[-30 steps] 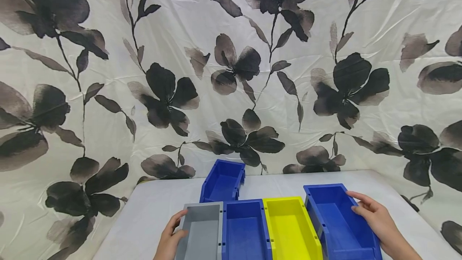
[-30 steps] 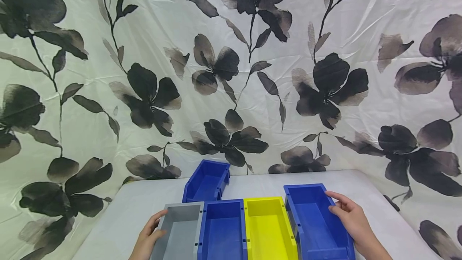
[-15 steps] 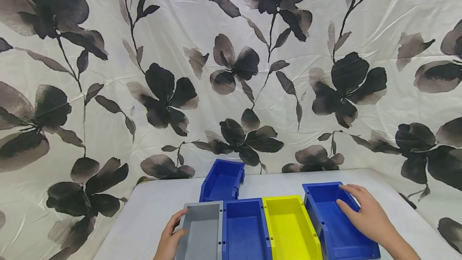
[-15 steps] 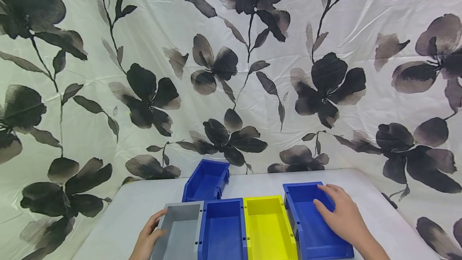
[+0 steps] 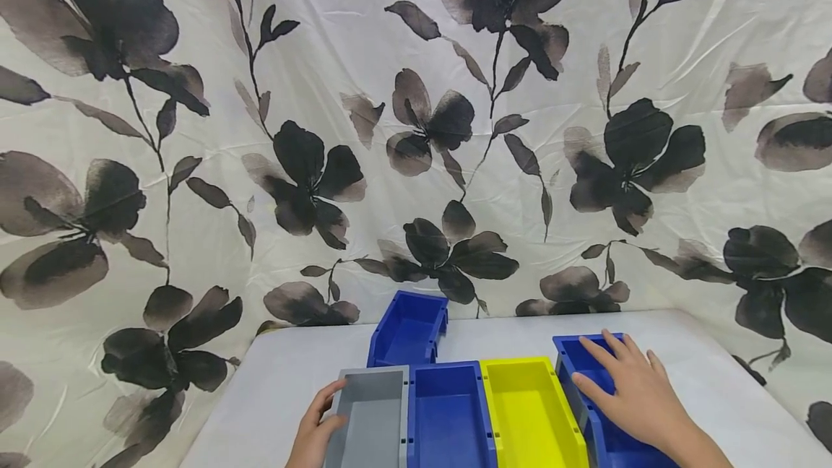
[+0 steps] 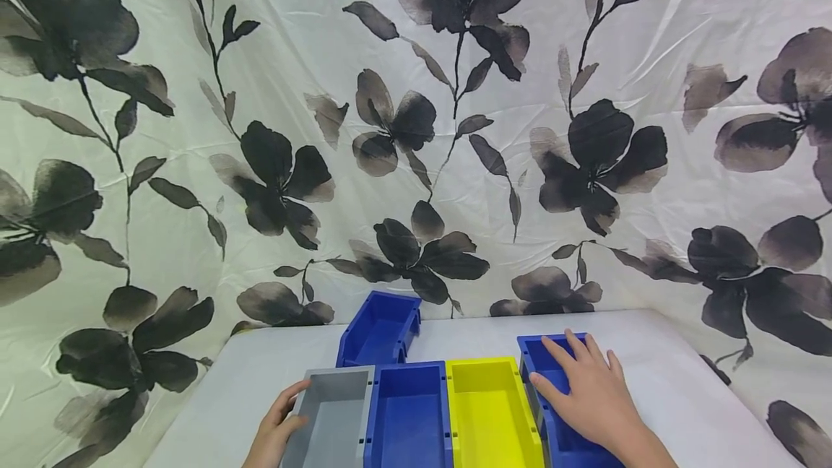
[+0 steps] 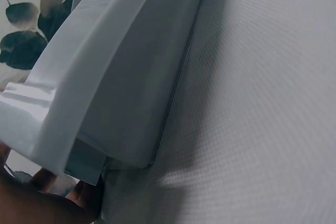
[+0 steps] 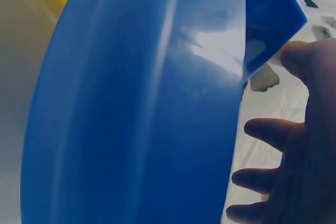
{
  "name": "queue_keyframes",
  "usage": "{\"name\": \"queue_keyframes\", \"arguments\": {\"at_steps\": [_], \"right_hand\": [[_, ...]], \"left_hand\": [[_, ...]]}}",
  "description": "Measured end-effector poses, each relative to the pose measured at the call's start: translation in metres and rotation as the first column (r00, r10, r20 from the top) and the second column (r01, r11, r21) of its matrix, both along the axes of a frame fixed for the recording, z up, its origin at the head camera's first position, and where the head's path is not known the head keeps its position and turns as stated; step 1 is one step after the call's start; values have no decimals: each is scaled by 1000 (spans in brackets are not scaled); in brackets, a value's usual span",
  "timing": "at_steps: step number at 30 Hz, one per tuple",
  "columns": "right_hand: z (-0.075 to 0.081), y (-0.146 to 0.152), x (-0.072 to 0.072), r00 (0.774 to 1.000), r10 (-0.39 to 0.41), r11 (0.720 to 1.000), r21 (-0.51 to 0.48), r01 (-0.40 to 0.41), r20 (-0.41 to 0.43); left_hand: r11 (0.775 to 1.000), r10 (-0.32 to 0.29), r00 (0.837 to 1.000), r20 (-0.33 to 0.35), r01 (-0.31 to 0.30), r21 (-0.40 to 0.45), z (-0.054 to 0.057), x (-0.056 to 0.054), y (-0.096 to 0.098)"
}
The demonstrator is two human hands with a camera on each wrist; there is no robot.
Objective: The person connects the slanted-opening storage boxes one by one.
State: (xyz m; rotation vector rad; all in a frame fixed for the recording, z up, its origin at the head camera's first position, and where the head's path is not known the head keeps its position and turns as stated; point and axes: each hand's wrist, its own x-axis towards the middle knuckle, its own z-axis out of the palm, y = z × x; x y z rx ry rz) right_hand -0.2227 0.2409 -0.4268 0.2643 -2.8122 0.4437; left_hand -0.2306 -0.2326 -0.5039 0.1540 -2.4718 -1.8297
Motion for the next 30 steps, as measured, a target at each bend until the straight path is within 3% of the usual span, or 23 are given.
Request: {"name": "queue_keyframes", "arguments": {"at_steps": [7,15,22,30], "right_hand": [[-7,0,-3,999,-15,999,29,14,52],[-11,-2,-5,997,-18,998,61,14,73],[-10,-4,-6,997,-7,999,54,3,76],[-10,-6,-4,998,-21,997,73,16,60]], "left_hand": [[1000,8,1000,4,-8,-11,2,-1,2],[1000,5,1000,21,-5,7,-2,-3,1],[1000,-13,1000,-2,13,20,-4,-5,-2],[999,-23,1000,17,22,44,-4,-3,-1]]}}
